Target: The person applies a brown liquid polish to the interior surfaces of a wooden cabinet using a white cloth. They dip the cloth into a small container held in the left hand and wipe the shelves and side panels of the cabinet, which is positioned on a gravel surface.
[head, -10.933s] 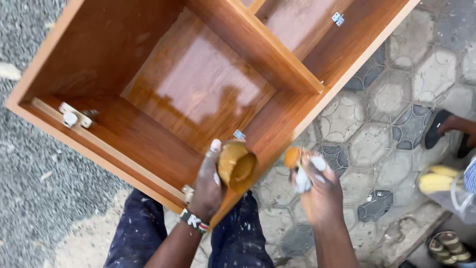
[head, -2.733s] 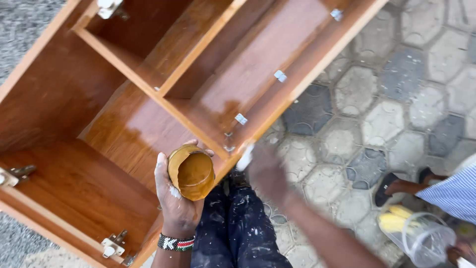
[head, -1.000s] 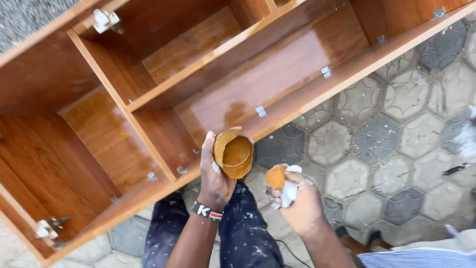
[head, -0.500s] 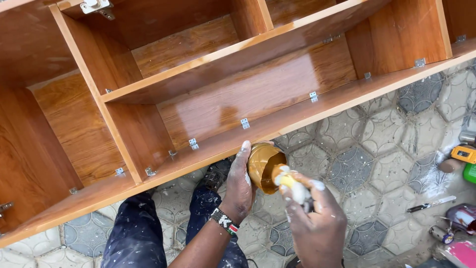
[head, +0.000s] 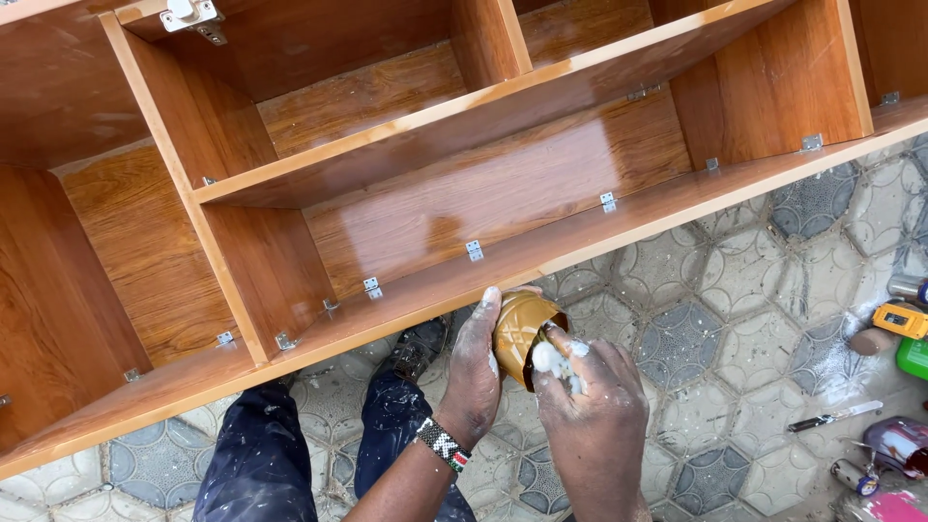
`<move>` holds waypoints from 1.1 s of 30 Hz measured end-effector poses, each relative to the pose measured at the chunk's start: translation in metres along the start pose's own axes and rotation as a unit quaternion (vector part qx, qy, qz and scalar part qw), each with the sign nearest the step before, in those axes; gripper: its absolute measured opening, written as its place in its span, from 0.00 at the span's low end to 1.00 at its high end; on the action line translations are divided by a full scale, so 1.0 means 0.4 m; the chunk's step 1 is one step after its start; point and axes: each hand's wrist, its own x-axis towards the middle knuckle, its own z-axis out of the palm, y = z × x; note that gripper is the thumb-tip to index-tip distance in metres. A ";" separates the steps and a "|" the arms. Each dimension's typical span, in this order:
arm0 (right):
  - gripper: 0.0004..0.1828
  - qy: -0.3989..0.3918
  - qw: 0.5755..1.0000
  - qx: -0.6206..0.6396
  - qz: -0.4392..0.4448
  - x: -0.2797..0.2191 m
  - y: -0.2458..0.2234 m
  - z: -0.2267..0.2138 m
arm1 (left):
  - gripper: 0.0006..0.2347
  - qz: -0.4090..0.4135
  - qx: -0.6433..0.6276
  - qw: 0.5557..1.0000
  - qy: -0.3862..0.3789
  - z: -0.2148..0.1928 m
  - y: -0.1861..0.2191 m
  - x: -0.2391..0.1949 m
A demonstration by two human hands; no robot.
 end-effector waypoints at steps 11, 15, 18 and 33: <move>0.24 0.015 0.769 0.495 0.405 -0.030 0.064 -0.030 | 0.23 -0.013 -0.025 0.997 0.070 0.002 -0.022 0.012; 0.20 -0.002 0.812 0.446 0.376 -0.048 0.038 -0.030 | 0.18 0.020 -0.014 0.997 0.079 -0.012 -0.049 0.019; 0.23 -0.026 0.773 0.448 0.449 -0.021 0.041 -0.037 | 0.19 0.030 0.039 0.996 0.079 -0.019 -0.040 0.017; 0.13 -0.043 0.740 0.424 0.520 0.021 -0.012 -0.003 | 0.22 0.036 0.105 0.994 -0.021 -0.072 0.012 0.032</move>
